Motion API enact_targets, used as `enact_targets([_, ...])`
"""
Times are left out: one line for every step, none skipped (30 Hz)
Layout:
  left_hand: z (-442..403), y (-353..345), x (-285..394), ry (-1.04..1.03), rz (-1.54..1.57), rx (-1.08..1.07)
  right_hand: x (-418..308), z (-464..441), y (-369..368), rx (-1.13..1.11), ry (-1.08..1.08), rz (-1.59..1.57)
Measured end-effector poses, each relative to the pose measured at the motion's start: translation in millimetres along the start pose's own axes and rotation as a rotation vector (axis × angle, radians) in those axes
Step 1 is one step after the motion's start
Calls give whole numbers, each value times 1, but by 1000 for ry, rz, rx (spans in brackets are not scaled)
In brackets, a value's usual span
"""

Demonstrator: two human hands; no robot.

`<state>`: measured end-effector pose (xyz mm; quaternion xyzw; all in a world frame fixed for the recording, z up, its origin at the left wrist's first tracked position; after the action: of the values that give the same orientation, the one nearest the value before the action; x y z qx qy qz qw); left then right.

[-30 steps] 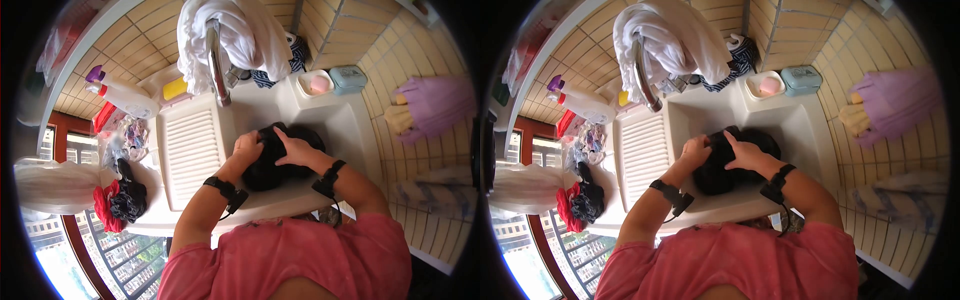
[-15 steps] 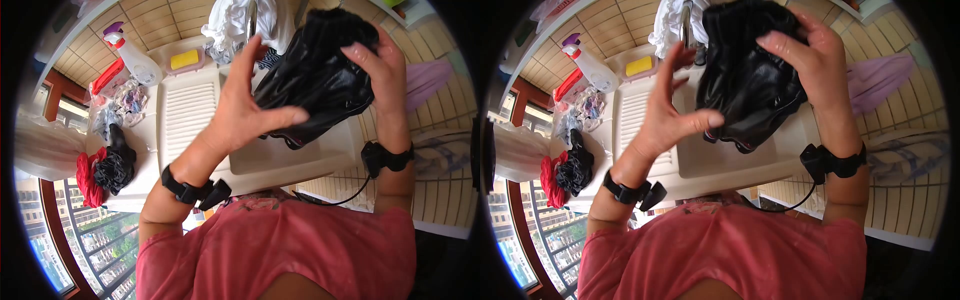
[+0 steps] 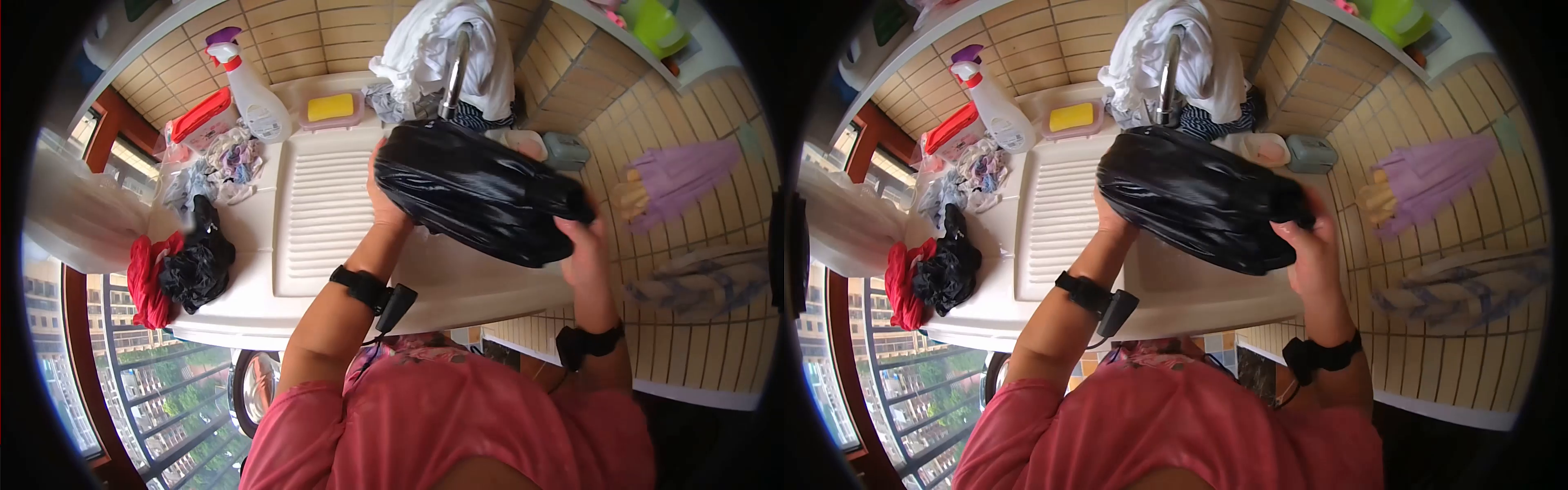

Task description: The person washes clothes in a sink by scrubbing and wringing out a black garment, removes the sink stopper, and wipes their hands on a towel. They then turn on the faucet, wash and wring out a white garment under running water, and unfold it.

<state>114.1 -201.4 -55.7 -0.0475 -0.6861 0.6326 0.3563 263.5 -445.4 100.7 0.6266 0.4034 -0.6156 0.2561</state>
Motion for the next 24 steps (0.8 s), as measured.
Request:
enact_targets([0, 6, 3, -129, -434, -52, 36, 0, 15, 18, -171, 13])
enact_targets([0, 10, 3, -246, -870, -108, 66, 2, 24, 44, -342, 28])
enact_targets([-1, 16, -4, -247, -877, -110, 83, 2, 20, -60, -460, 14])
enact_targets([-1, 21, -14, -408, -930, -169, 107, 1, 17, -87, -592, -113])
enact_targets([0, 29, -21, -486, -957, -205, 125, -5, 3, -146, -638, -185])
enact_targets([0, 37, -27, -565, -982, -239, 139, -16, -14, -164, -704, -300])
enact_targets([7, 48, -34, -645, -1435, -390, 152, -25, -29, -179, -771, -417])
enact_targets([13, 42, -34, -478, -1398, -502, 166, -33, -37, -174, -772, -425])
enact_targets([20, 36, -32, -305, -1362, -594, 178, -40, -44, -191, -776, -546])
enact_targets([24, 33, -34, -301, -1365, -596, 184, -45, -53, -210, -779, -665])
enact_targets([29, 30, -36, -237, -1184, -610, 189, -46, -57, -157, -794, -713])
enact_targets([34, 27, -36, -171, -1002, -617, 194, -43, -60, -153, -801, -714])
enact_targets([37, 23, -35, -169, -1001, -613, 197, -41, -61, -93, -773, -742])
enact_targets([36, 19, -33, -188, -1192, -588, 200, -42, -62, -38, -742, -767])
enact_targets([37, 3, -24, -195, -1288, -567, 202, -43, -63, -40, -748, -767])
enact_targets([38, -14, -14, -199, -1384, -548, 204, -43, -62, -5, -714, -786])
enact_targets([40, -49, 3, -209, -1586, -608, 207, -43, -62, 30, -682, -804])
enact_targets([38, -66, 11, -220, -1791, -672, 213, -46, -60, 29, -686, -807])
enact_targets([37, -58, 5, -216, -1795, -673, 221, -49, -56, 67, -631, -792])
enact_targets([39, -45, -4, -495, -1668, -703, 227, -51, -51, 103, -577, -776])
enact_targets([42, -32, -9, -765, -1526, -720, 226, -52, -51, 98, -584, -783])
enact_targets([42, -20, -17, -761, -1537, -714, 222, -53, -50, 69, -546, -825])
enact_targets([39, -6, -25, -499, -1271, -623, 219, -54, -48, 40, -507, -865])
enact_targets([36, -2, -27, -251, -995, -526, 222, -55, -47, 36, -512, -868])
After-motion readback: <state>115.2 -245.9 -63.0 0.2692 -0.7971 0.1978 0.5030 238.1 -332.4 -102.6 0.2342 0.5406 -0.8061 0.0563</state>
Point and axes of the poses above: each hand's wrist, its own z-axis away from the middle knuckle, its own y-axis out of the back of the hand, x = y × z, the point moved 2 cm from there along -z, towards the middle knuckle, and after that the axes turned 2 degrees about x, right-handed, at the moved point
